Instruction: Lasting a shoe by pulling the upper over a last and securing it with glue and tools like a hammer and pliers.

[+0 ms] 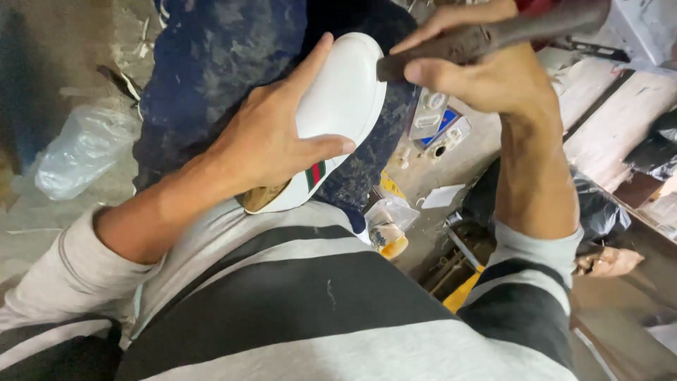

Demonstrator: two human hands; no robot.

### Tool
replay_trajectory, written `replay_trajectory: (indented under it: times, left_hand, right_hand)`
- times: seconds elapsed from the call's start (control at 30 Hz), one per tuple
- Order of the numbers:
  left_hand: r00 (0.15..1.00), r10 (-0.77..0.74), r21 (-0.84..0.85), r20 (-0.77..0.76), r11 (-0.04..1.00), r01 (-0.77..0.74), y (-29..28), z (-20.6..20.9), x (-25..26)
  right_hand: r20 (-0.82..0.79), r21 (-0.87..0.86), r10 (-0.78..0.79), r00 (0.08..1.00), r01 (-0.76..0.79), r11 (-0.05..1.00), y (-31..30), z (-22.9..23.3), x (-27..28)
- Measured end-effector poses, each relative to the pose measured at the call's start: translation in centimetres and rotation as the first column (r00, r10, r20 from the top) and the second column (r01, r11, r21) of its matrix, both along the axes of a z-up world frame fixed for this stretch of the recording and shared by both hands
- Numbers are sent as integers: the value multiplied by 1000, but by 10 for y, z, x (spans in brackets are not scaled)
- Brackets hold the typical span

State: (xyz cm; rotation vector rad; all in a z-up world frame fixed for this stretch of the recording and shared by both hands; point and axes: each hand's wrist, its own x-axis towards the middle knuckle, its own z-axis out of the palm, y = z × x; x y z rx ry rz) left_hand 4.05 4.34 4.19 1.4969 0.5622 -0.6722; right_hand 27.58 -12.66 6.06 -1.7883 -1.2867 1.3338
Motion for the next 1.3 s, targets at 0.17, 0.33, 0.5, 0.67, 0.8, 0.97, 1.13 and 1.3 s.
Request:
replay_trajectory:
  times: [0.17, 0.33, 0.5, 0.67, 0.8, 0.97, 1.13, 1.3]
  left_hand:
    - [904, -219, 240, 366, 961, 136, 20, 19, 8]
    - [675, -666, 675, 317, 659, 333, 29, 4, 19]
    - [786, -567, 933, 247, 358, -35, -17, -3, 19]
    - [797, -559, 972, 229, 178, -154, -30, -20, 21]
    - [775, -575, 965, 263, 166, -204, -28, -21, 21]
    - [770, -587, 968, 251, 135, -213, -29, -20, 22]
    - [782, -575, 971, 240, 147, -189, -29, -18, 22]
    - [771, -597, 974, 223, 97, -207, -28, -20, 21]
  right_hand:
    - [-147, 234, -540, 828, 560, 795, -89, 5, -36]
    - [-169, 278, -744, 646, 756, 593, -114, -27, -115]
    - [121, 422, -829, 546, 728, 541, -85, -33, -149]
    - [193, 571, -800, 569, 598, 563, -74, -26, -136]
    - [203, 616, -754, 624, 518, 594, -68, -26, -127]
    - [222, 625, -739, 636, 488, 609, -67, -26, -122]
    - [243, 601, -709, 662, 471, 646, -65, -23, -119]
    - [356, 631, -670, 651, 361, 686, -59, -20, -117]
